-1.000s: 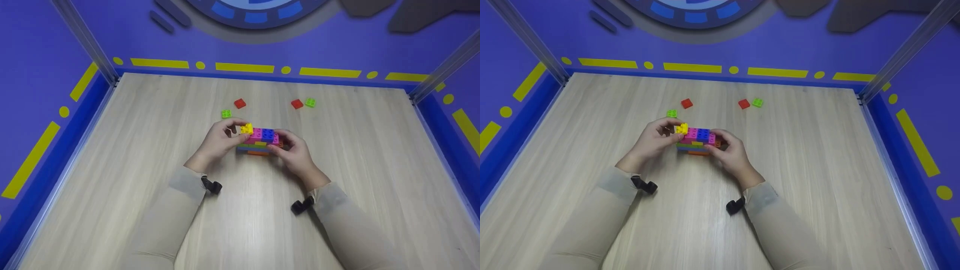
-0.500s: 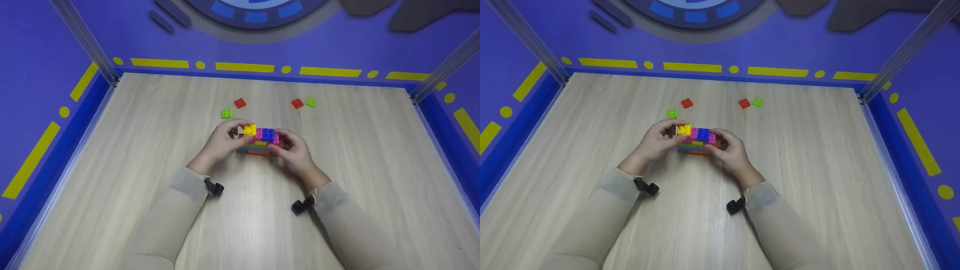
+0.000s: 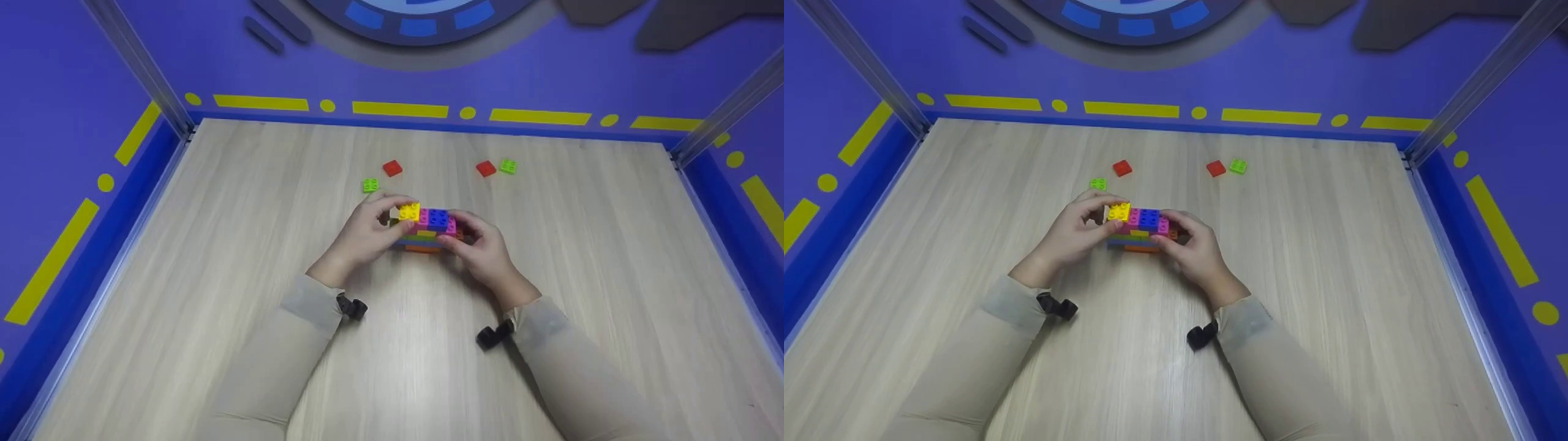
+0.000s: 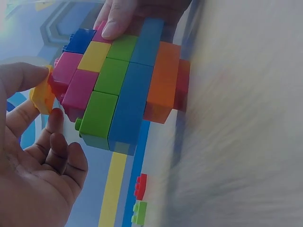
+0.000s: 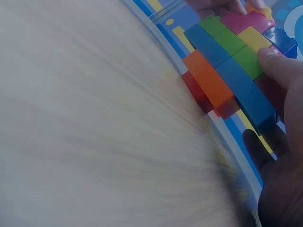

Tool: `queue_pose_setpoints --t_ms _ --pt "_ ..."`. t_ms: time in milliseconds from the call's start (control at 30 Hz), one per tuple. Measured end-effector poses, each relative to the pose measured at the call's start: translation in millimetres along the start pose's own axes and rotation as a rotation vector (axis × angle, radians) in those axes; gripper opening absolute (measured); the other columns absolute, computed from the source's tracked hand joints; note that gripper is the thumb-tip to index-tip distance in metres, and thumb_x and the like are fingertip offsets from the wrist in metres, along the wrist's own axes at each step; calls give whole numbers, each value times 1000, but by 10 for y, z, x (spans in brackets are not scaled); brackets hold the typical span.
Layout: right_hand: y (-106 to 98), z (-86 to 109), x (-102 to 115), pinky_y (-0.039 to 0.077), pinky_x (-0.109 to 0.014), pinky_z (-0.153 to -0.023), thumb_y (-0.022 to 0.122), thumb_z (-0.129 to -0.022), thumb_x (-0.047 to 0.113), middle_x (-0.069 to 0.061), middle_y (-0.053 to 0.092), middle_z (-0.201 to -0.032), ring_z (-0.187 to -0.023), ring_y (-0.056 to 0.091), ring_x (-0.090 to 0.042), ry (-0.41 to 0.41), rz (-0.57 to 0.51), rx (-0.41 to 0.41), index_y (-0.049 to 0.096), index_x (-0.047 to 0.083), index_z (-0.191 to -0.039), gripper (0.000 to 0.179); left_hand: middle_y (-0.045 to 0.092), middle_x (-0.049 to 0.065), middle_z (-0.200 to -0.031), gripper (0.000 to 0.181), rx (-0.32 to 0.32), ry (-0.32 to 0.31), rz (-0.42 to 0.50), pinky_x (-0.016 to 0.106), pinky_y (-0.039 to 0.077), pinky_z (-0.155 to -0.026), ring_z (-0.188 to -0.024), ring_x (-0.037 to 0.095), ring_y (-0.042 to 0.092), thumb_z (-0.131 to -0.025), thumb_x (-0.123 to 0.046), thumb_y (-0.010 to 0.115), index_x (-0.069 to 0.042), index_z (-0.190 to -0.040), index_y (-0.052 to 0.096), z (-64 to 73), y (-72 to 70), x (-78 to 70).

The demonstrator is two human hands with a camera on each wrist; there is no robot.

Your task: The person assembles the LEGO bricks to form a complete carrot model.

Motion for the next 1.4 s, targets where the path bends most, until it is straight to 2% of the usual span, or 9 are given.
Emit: queue_pose_setpoints --t_ms 200,333,433,667,900,1067,1200,1300,1400 --pt "-1 3 -6 57 -15 -107 87 -102 23 -9 73 -149 -129 69 -23 2 18 -1 72 13 -152 53 66 7 -146 41 -6 -1 -53 36 49 -99 -115 30 59 -109 -29 77 -16 -148 74 23 3 -39" --pt "-4 -3 -10 57 -14 -106 88 -101 22 -10 73 -150 -129 69 -24 -3 24 -6 72 13 -152 54 64 8 -147 41 -4 8 -78 43 53 -107 -127 38 62 -110 -27 75 -15 -149 73 37 13 -65" --pt "-6 -5 -12 57 -14 -106 87 -102 21 -11 73 -150 -130 70 -24 -6 22 -5 72 11 -153 54 64 7 -147 41 -6 20 -107 47 55 -114 -135 38 61 -111 -27 74 -16 -150 72 41 20 -68" --pt "-6 -10 -5 58 -14 -104 88 -100 18 -12 73 -151 -129 71 -26 -24 20 -6 72 9 -152 55 68 10 -143 41 -1 65 -140 51 56 -109 -128 44 63 -111 -25 74 -10 -149 72 40 25 -85" --pt "-17 -8 -7 57 -12 -106 88 -101 20 -13 71 -154 -134 70 -29 -13 26 0 70 10 -154 57 67 7 -146 41 5 55 -139 49 56 -116 -134 31 61 -112 -29 74 -13 -149 72 33 22 -69" --pt "-28 -14 -15 56 -11 -106 87 -101 19 -13 71 -154 -132 69 -27 -4 29 -6 69 10 -155 58 60 7 -155 43 5 55 -99 56 51 -126 -150 30 51 -111 -37 75 -17 -149 72 12 27 5" --pt "-29 -12 -16 57 -12 -106 87 -102 21 -13 72 -152 -129 69 -26 -9 29 -4 69 10 -156 58 54 7 -163 50 26 50 -29 56 48 -127 -151 31 50 -109 -37 77 -18 -154 67 -12 47 117" --pt "-24 -8 -21 57 -13 -106 87 -102 24 -12 72 -151 -128 69 -25 -4 29 2 69 11 -156 58 55 6 -164 64 41 2 76 53 48 -126 -144 29 55 -106 -33 83 -19 -163 57 -26 64 247" --pt "-20 -3 -20 57 -13 -105 88 -101 26 -9 72 -148 -127 68 -24 7 22 0 69 12 -155 59 62 5 -158 73 40 -68 178 50 50 -126 -139 27 61 -100 -26 90 -19 -163 55 -25 72 374"
Point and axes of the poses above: each hand's wrist, its own z-axis away from the middle knuckle, its own y-axis out of the palm, x = y × z, the point moved 5 cm from there along -z, towards the middle knuckle
